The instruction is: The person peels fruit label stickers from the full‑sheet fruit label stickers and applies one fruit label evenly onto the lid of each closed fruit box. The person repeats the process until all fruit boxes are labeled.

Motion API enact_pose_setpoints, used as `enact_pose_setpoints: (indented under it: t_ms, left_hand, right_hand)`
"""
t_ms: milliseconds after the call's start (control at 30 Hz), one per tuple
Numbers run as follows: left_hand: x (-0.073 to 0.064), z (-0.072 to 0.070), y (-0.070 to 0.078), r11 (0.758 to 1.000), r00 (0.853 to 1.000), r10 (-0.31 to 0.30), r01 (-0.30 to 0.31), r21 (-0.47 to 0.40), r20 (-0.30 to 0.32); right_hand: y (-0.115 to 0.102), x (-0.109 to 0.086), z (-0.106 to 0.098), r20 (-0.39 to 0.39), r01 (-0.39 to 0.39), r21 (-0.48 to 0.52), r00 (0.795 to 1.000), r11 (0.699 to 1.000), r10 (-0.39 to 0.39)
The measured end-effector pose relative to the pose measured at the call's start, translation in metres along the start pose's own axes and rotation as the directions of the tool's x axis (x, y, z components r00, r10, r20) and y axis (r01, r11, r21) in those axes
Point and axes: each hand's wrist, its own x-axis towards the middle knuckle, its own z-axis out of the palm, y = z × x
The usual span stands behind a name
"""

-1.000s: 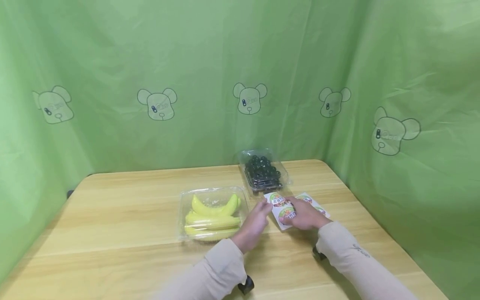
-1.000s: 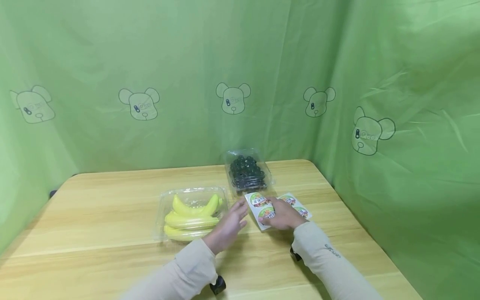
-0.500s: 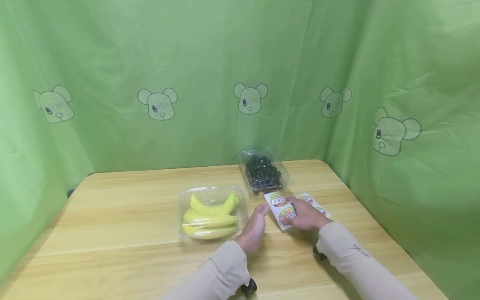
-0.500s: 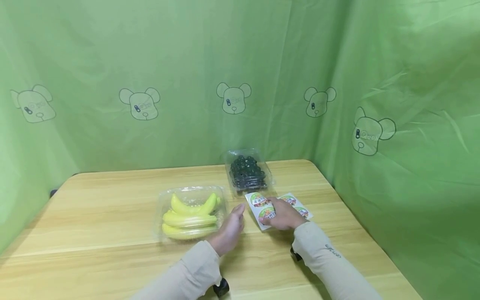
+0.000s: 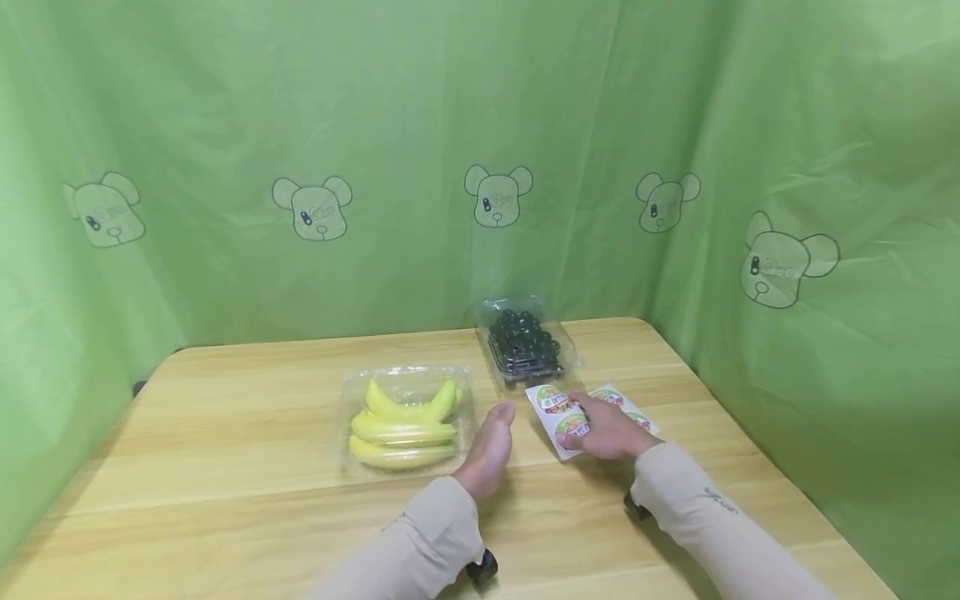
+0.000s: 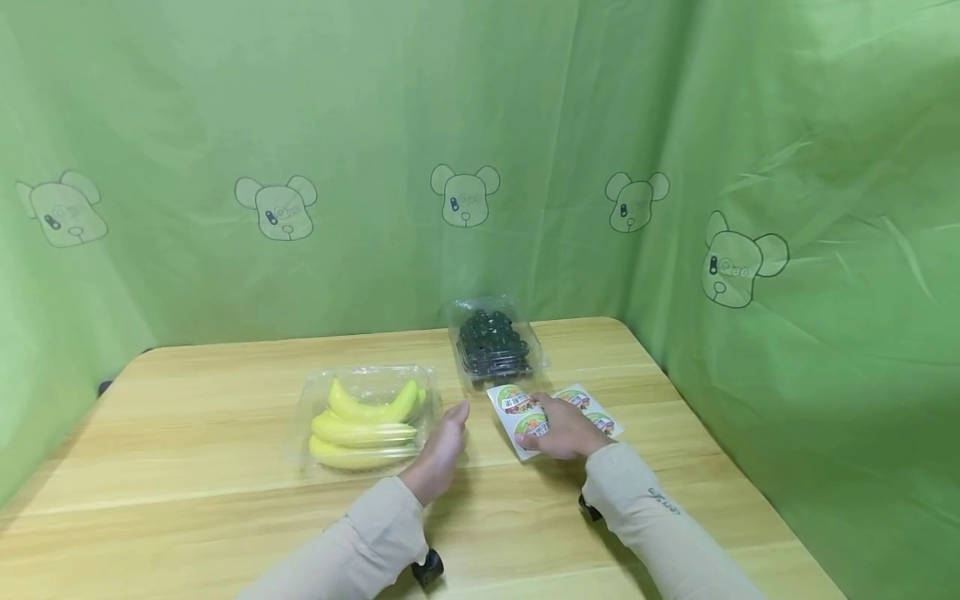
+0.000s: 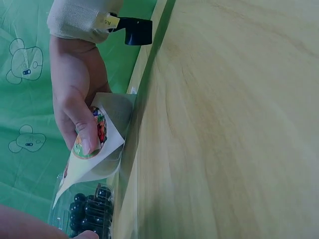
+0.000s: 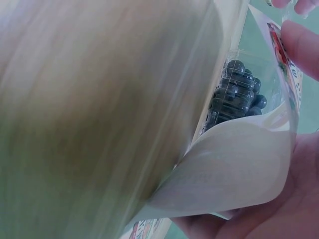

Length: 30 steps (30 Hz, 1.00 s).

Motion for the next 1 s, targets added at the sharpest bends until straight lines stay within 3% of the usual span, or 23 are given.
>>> enact_pose_setpoints:
  t_ms: [233,467,600,733,867,1000]
  left_hand:
    - [0.000,0.007,-0.004,0.996,0.999,-0.017,0.014,-0.089,-0.032]
    - [0.008,0.015,-0.008,0.972,0.998,-0.056,0.062,-0.226,0.033]
    - [0.013,0.018,-0.009,0.927,0.991,-0.113,0.130,-0.352,0.071]
    - [0.020,0.022,-0.010,0.854,0.981,-0.179,0.194,-0.483,0.078]
    - [0.026,0.023,-0.012,0.802,0.970,-0.224,0.236,-0.549,0.090]
    - [0.031,0.023,-0.017,0.771,0.969,-0.232,0.239,-0.591,0.089]
  right_hand:
    - [-0.002,0.001,0.002,-0.002,0.001,-0.013,1.000,1.000,-0.001]
    - [-0.006,0.003,0.003,-0.006,0.024,-0.002,1.000,1.000,-0.024]
    - [-0.008,0.004,0.004,-0.005,0.020,-0.001,1.000,1.000,-0.020]
    - [-0.010,0.005,0.004,-0.008,0.026,0.012,1.000,1.000,-0.026]
    - [-0.011,0.006,0.003,-0.017,0.040,0.017,0.999,0.999,-0.040]
    - [-0.011,0.006,0.003,-0.017,0.042,0.008,0.999,0.999,-0.042]
